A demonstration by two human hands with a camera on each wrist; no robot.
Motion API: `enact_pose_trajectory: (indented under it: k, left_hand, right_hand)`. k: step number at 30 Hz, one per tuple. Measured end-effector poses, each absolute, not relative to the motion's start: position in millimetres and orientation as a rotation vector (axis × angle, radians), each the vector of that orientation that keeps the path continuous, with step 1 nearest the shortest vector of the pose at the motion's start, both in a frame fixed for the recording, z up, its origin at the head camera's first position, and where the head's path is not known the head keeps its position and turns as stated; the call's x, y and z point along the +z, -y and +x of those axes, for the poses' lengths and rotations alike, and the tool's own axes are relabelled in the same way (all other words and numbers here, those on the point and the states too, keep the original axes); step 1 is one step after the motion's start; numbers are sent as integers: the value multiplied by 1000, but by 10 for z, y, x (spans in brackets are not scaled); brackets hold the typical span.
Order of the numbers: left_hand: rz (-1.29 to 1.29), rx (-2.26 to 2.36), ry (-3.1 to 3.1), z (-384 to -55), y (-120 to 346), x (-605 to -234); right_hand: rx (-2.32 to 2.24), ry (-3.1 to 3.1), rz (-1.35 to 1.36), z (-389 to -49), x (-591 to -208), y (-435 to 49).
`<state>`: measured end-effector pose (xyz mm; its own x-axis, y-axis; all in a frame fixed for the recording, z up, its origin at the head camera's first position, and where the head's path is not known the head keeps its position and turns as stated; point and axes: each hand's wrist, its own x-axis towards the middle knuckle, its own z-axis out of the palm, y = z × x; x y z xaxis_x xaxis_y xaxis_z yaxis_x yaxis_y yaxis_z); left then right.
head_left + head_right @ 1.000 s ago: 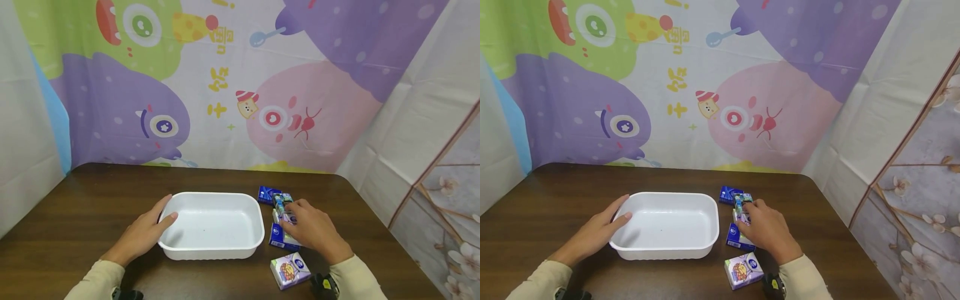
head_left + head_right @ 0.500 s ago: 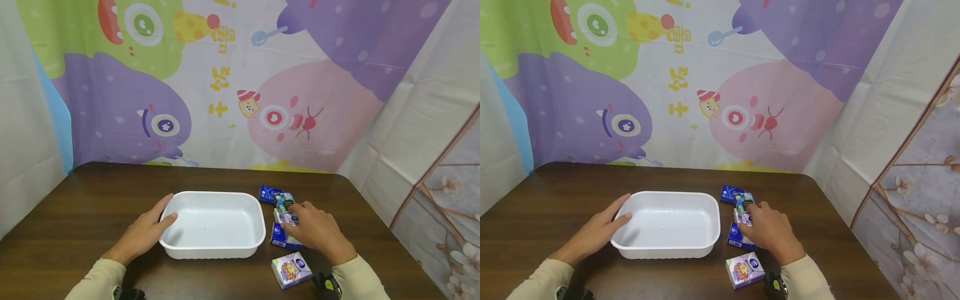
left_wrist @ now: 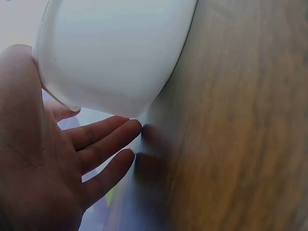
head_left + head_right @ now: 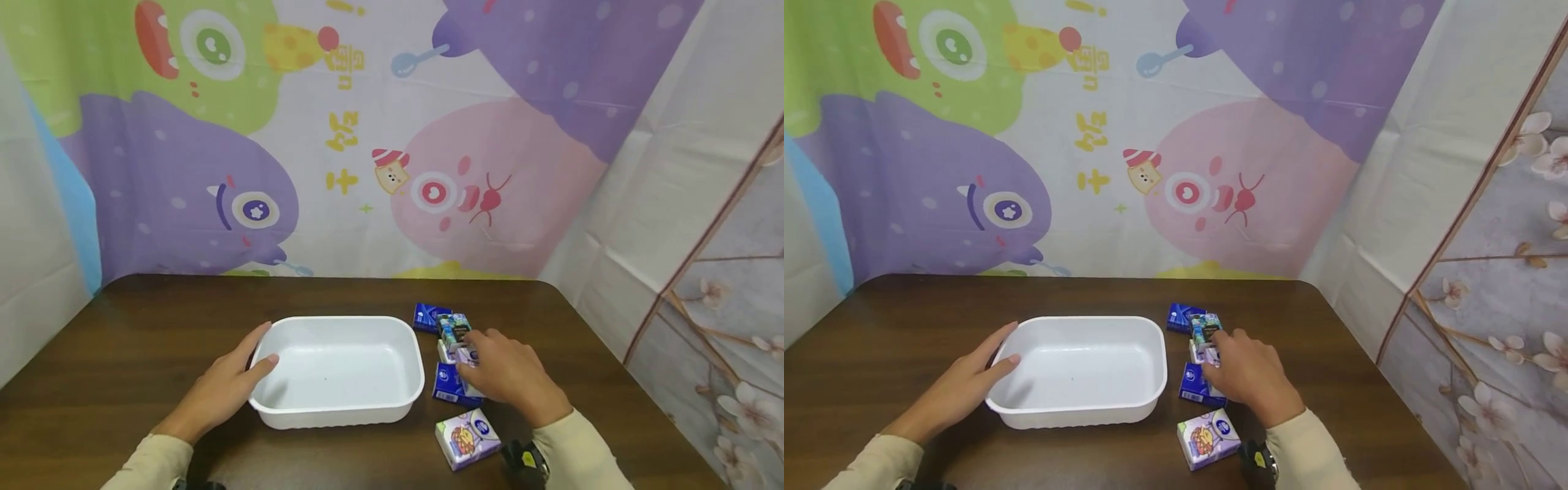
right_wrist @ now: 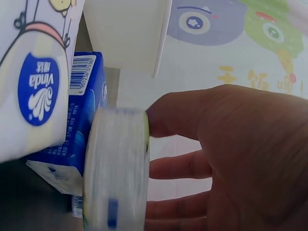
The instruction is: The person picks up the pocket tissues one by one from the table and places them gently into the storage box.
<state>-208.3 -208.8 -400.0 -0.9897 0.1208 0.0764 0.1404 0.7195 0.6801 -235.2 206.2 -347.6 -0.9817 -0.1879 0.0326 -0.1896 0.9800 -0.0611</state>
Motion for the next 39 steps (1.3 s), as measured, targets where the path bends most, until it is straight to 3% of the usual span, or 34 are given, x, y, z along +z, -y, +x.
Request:
enact_pose_trajectory:
  k: [39]
  left_hand:
    - [-214, -1207, 2874, -2078, 2126, -4019]
  right_hand:
    - [84, 3162, 189, -2353, -3437, -2061]
